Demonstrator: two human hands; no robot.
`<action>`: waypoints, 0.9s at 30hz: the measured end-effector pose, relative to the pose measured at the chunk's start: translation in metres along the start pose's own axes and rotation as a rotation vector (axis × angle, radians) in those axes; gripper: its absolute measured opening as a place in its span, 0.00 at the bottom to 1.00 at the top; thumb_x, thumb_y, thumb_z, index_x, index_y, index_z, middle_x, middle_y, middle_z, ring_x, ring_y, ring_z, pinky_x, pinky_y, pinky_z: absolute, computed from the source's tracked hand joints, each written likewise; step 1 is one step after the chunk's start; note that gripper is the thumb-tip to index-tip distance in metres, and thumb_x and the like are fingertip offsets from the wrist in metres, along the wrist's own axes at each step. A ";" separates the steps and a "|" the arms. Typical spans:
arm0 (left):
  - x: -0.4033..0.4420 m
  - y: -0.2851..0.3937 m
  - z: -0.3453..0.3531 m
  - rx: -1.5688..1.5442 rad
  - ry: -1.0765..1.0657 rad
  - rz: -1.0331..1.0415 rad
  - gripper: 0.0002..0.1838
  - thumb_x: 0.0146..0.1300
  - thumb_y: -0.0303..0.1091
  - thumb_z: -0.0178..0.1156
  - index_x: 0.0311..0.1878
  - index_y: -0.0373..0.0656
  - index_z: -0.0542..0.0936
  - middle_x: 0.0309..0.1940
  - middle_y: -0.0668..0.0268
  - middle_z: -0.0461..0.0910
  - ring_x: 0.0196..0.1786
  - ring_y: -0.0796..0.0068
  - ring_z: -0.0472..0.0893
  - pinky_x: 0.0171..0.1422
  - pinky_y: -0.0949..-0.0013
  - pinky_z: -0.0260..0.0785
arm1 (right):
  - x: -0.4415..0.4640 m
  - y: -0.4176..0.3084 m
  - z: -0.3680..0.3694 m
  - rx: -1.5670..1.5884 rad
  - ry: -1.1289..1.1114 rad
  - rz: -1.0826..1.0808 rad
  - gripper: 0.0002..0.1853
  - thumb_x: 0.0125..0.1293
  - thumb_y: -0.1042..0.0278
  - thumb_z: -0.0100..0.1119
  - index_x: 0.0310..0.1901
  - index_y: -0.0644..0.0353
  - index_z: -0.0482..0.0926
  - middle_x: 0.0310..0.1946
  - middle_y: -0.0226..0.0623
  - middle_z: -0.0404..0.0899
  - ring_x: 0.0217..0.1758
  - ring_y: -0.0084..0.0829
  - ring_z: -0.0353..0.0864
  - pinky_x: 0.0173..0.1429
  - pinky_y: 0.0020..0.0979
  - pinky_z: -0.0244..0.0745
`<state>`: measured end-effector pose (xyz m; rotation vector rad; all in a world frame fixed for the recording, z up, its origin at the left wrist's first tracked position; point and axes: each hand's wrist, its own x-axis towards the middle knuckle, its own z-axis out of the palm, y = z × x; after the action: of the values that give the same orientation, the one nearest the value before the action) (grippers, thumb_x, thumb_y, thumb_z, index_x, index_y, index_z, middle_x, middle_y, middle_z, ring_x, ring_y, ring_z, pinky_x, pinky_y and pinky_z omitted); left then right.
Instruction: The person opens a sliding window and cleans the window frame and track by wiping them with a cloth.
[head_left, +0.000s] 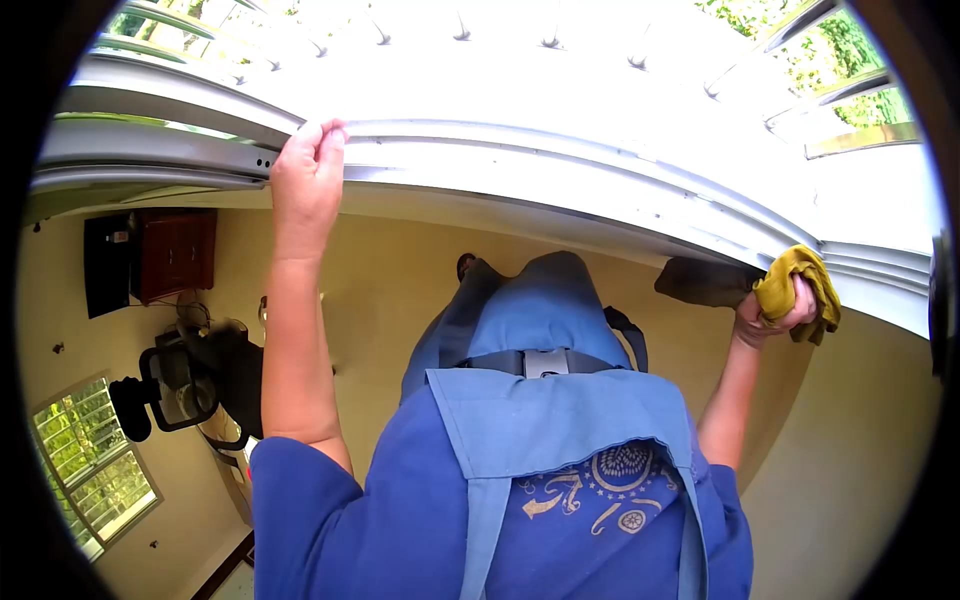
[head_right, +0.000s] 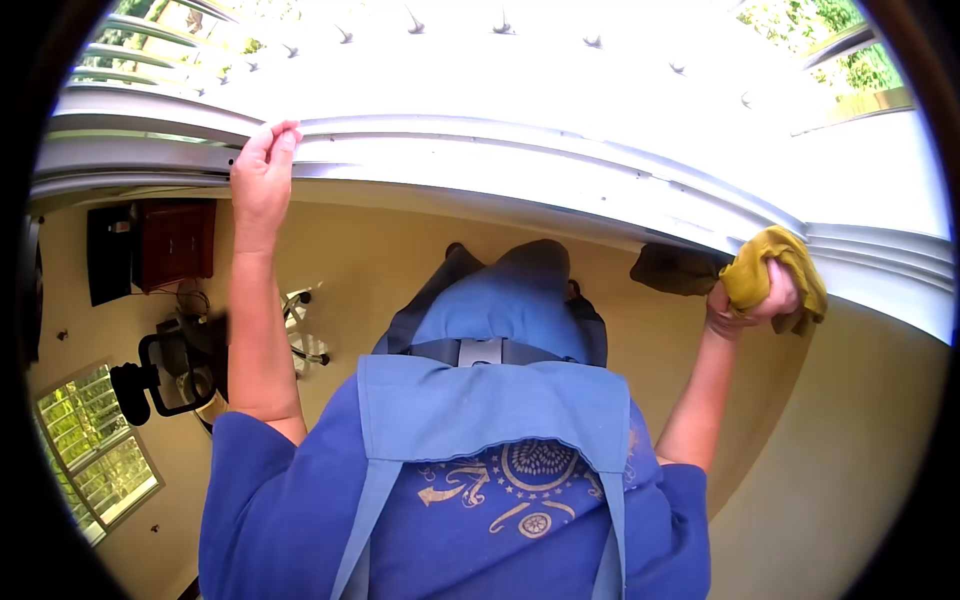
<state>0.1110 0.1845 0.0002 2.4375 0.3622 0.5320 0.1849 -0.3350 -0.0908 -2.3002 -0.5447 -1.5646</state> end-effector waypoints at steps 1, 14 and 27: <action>-0.007 -0.003 -0.001 0.230 0.004 0.184 0.11 0.67 0.33 0.57 0.47 0.39 0.82 0.40 0.65 0.81 0.46 0.71 0.78 0.54 0.69 0.70 | 0.002 -0.001 -0.002 0.016 -0.010 -0.004 0.22 0.62 0.53 0.60 0.46 0.64 0.72 0.42 0.42 0.76 0.47 0.41 0.73 0.58 0.40 0.63; -0.007 0.010 0.005 0.454 -0.064 0.335 0.12 0.64 0.42 0.58 0.40 0.46 0.86 0.36 0.71 0.78 0.46 0.74 0.73 0.62 0.62 0.49 | -0.003 0.002 -0.002 -0.005 0.001 -0.011 0.24 0.61 0.51 0.59 0.49 0.65 0.72 0.42 0.43 0.76 0.46 0.44 0.73 0.57 0.41 0.63; 0.023 0.032 0.038 0.011 0.129 0.135 0.18 0.65 0.42 0.62 0.27 0.36 0.81 0.22 0.66 0.75 0.28 0.76 0.73 0.34 0.70 0.66 | 0.022 -0.018 -0.019 -0.084 -0.140 0.025 0.20 0.56 0.56 0.63 0.45 0.60 0.77 0.41 0.36 0.80 0.48 0.41 0.77 0.59 0.38 0.62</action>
<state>0.1530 0.1488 -0.0014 2.4565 0.2545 0.7505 0.1681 -0.3246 -0.0626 -2.4830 -0.4900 -1.4490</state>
